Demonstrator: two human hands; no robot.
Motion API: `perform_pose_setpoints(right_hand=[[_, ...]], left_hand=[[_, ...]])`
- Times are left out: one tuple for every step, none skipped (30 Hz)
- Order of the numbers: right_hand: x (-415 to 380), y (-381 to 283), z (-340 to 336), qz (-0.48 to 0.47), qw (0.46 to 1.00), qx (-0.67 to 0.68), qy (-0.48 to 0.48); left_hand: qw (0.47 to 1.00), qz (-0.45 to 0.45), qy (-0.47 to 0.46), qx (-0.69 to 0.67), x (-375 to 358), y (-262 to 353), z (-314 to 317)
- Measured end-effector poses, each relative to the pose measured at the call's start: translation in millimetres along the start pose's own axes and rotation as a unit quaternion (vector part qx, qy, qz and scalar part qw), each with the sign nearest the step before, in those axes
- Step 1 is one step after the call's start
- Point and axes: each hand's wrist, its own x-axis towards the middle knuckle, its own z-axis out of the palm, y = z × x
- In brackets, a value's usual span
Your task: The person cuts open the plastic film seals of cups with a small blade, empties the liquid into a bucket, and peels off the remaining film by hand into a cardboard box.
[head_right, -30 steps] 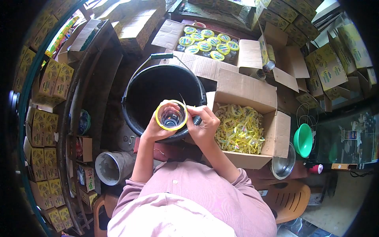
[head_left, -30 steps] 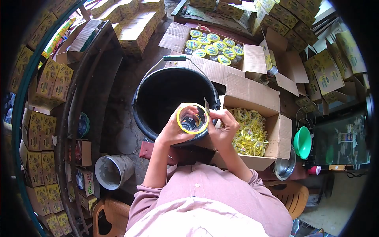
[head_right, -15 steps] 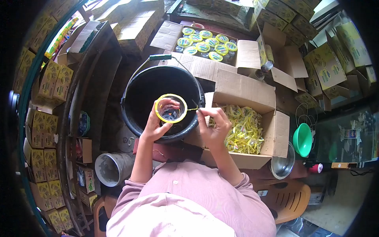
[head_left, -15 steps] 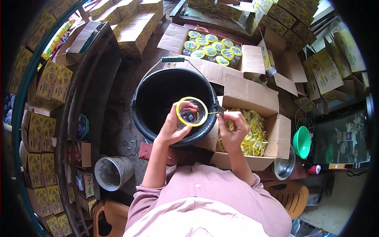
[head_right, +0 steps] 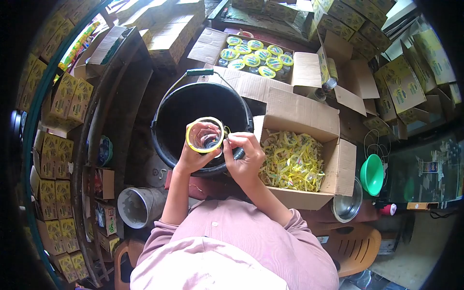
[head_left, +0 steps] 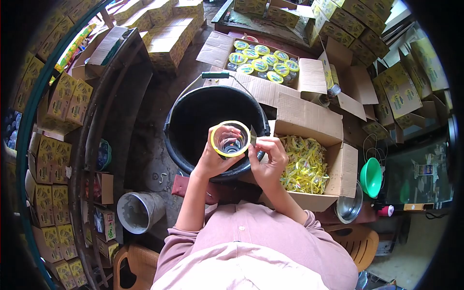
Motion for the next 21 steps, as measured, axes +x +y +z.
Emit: perform_pose_setpoints(right_hand=[[0, 0, 0, -0.002, 1.000, -0.002, 0.000], [0, 0, 0, -0.007, 1.000, -0.009, 0.000], [1, 0, 0, -0.011, 1.000, -0.017, 0.000], [1, 0, 0, -0.015, 1.000, -0.026, 0.000], [3, -1, -1, -0.032, 0.998, -0.046, 0.003], [6, -2, -1, -0.048, 0.997, -0.066, 0.007], [8, -3, -1, -0.064, 0.994, -0.086, 0.010], [8, -3, -1, -0.060, 0.995, -0.080, 0.011], [9, -3, 0, -0.057, 0.996, -0.073, 0.011], [9, -3, 0, -0.053, 0.996, -0.067, 0.010], [10, -1, 1, -0.056, 0.996, -0.070, 0.010], [10, 2, 1, -0.058, 0.996, -0.073, 0.009], [11, 4, 1, -0.061, 0.995, -0.077, 0.008], [12, 5, 0, -0.043, 0.998, -0.050, -0.004], [14, 5, -1, -0.024, 0.999, -0.023, -0.015], [14, 5, -3, -0.006, 1.000, 0.003, -0.026], [14, 6, -3, 0.006, 1.000, 0.014, -0.025], [14, 8, -4, 0.017, 0.999, 0.025, -0.025], [14, 9, -4, 0.028, 0.999, 0.036, -0.024], [12, 10, -4, 0.028, 0.999, 0.036, -0.021], [10, 10, -4, 0.029, 0.999, 0.035, -0.019]], left_hand=[[1.000, -0.002, 0.002, 0.002, 0, -1, 0], [1.000, -0.004, 0.004, 0.004, -1, -2, 1], [1.000, -0.006, 0.006, 0.005, -1, -3, 2], [1.000, -0.002, 0.004, 0.024, -1, -2, 3], [0.999, 0.002, 0.003, 0.043, 0, -1, 3], [0.998, 0.005, 0.001, 0.062, 0, 0, 3], [0.998, 0.012, -0.001, 0.068, 0, -1, 4], [0.997, 0.019, -0.003, 0.075, 0, -1, 4], [0.996, 0.026, -0.005, 0.082, 1, -2, 4], [0.996, 0.027, -0.012, 0.088, 0, -2, 3], [0.995, 0.029, -0.018, 0.094, 0, -2, 2], [0.994, 0.030, -0.024, 0.100, 0, -2, 2], [0.994, 0.028, -0.027, 0.104, 0, 0, 2], [0.993, 0.026, -0.029, 0.108, 1, 3, 2], [0.993, 0.024, -0.031, 0.112, 1, 5, 1], [0.993, 0.025, -0.032, 0.110, 1, 5, 1], [0.993, 0.026, -0.033, 0.108, 1, 4, 1], [0.994, 0.028, -0.033, 0.105, 2, 4, 0], [0.995, 0.026, -0.030, 0.094, 2, 4, 1], [0.996, 0.024, -0.026, 0.084, 2, 3, 1], [0.997, 0.021, -0.023, 0.073, 2, 3, 1]])
